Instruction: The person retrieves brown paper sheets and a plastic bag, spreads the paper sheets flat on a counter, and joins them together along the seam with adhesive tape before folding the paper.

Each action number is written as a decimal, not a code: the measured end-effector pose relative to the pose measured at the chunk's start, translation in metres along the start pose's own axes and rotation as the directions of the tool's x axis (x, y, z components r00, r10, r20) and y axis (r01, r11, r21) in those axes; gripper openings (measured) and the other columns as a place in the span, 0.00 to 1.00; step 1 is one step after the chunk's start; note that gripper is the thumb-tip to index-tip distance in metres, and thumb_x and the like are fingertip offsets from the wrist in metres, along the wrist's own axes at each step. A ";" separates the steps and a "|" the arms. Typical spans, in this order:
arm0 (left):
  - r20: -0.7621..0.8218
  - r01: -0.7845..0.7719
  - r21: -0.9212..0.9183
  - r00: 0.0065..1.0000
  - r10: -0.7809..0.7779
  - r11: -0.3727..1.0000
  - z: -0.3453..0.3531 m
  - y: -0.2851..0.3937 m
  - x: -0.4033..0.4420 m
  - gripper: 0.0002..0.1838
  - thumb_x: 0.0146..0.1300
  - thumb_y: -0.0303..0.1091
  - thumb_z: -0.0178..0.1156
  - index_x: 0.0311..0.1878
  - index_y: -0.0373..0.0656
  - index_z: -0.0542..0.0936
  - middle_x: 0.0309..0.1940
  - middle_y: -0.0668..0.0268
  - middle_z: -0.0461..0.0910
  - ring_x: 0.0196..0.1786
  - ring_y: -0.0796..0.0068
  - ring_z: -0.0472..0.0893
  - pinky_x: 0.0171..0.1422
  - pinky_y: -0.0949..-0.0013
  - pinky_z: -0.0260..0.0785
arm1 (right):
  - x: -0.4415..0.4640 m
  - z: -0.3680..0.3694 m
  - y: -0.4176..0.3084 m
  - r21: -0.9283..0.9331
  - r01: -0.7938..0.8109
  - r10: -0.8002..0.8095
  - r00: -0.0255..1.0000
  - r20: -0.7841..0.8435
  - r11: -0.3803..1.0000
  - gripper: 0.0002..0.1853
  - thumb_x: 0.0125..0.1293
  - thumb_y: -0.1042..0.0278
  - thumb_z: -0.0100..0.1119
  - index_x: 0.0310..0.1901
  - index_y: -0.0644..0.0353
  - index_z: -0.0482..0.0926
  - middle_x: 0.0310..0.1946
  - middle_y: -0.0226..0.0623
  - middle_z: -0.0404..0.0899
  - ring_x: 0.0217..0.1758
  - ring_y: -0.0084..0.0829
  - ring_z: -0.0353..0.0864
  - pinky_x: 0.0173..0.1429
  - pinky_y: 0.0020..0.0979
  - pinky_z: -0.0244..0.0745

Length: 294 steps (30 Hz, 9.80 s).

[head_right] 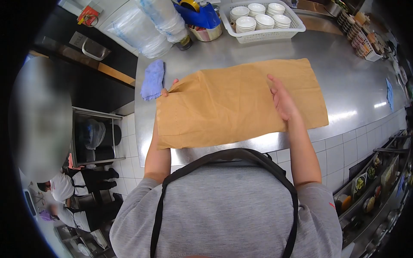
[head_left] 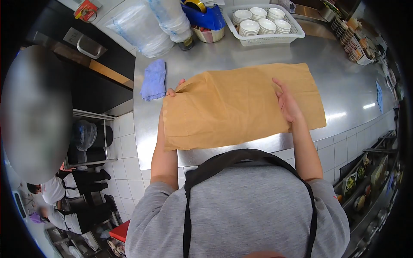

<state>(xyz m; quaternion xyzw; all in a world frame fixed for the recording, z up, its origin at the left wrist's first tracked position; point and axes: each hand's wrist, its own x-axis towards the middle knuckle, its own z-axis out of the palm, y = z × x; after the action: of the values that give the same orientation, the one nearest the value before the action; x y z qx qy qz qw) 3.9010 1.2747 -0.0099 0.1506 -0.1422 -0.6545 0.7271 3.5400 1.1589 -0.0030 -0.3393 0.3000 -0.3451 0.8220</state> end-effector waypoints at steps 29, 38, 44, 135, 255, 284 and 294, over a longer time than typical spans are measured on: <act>0.273 -0.092 0.748 0.945 0.178 -0.657 0.043 -0.041 -0.018 0.29 0.46 0.41 0.66 0.53 0.41 0.71 0.52 0.56 0.71 0.56 0.54 0.68 0.62 0.57 0.56 | 0.014 0.048 0.041 -0.970 0.045 -0.322 0.939 0.123 -0.240 0.32 0.47 0.41 0.63 0.55 0.43 0.73 0.37 0.36 0.68 0.39 0.35 0.74 0.41 0.35 0.72; 0.232 -0.340 0.578 0.940 -0.250 -0.742 0.024 -0.129 0.017 0.36 0.52 0.68 0.49 0.64 0.65 0.63 0.67 0.64 0.53 0.71 0.55 0.47 0.66 0.33 0.34 | -0.010 0.005 0.022 -0.940 0.087 -0.303 0.933 0.192 -0.329 0.31 0.49 0.42 0.60 0.56 0.41 0.72 0.46 0.35 0.69 0.53 0.37 0.68 0.56 0.47 0.62; 0.243 -0.356 0.568 0.934 -0.262 -0.742 0.023 -0.124 0.018 0.37 0.52 0.69 0.47 0.64 0.65 0.63 0.67 0.64 0.54 0.71 0.55 0.47 0.66 0.32 0.34 | -0.014 -0.014 0.034 -0.890 0.107 -0.368 0.884 0.290 -0.444 0.32 0.49 0.37 0.57 0.58 0.37 0.70 0.63 0.34 0.60 0.68 0.40 0.52 0.65 0.63 0.42; -0.347 -0.162 0.483 0.867 -0.358 -0.860 0.094 -0.124 0.014 0.59 0.32 0.61 0.70 0.68 0.50 0.52 0.70 0.54 0.41 0.71 0.47 0.43 0.61 0.36 0.52 | 0.002 -0.008 -0.010 -0.952 0.171 -0.266 0.934 0.239 -0.254 0.28 0.48 0.44 0.63 0.49 0.51 0.76 0.53 0.33 0.69 0.61 0.38 0.61 0.65 0.47 0.51; -0.503 -0.018 0.557 0.788 -0.355 -0.830 0.099 -0.125 0.024 0.60 0.31 0.49 0.74 0.68 0.51 0.49 0.70 0.56 0.35 0.71 0.42 0.34 0.58 0.33 0.58 | 0.244 0.078 -0.121 -0.849 0.526 -0.412 0.766 0.494 -0.039 0.29 0.39 0.56 0.69 0.40 0.63 0.67 0.38 0.40 0.70 0.42 0.36 0.71 0.48 0.34 0.67; 0.063 -0.127 0.914 0.983 -0.175 -0.385 0.083 -0.089 0.047 0.35 0.46 0.43 0.67 0.58 0.42 0.67 0.59 0.56 0.64 0.61 0.56 0.63 0.59 0.58 0.63 | 0.311 0.137 -0.126 -0.774 0.609 -0.783 0.562 0.266 0.173 0.21 0.56 0.49 0.60 0.41 0.60 0.75 0.40 0.39 0.73 0.43 0.31 0.72 0.43 0.31 0.69; -0.209 0.039 0.633 0.970 0.122 0.773 0.116 -0.030 0.241 0.18 0.66 0.39 0.46 0.56 0.41 0.67 0.48 0.62 0.73 0.50 0.71 0.72 0.48 0.64 0.68 | 0.325 0.151 -0.144 -0.835 0.071 -0.039 0.997 0.059 0.546 0.26 0.58 0.41 0.53 0.47 0.56 0.75 0.47 0.32 0.72 0.54 0.30 0.65 0.58 0.42 0.56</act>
<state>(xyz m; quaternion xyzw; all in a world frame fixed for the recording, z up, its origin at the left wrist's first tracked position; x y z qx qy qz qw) 3.8519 1.0284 0.0862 0.4603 -0.2693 -0.5292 0.6600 3.7861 0.8847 0.1122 -0.7042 0.4034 -0.1810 0.5556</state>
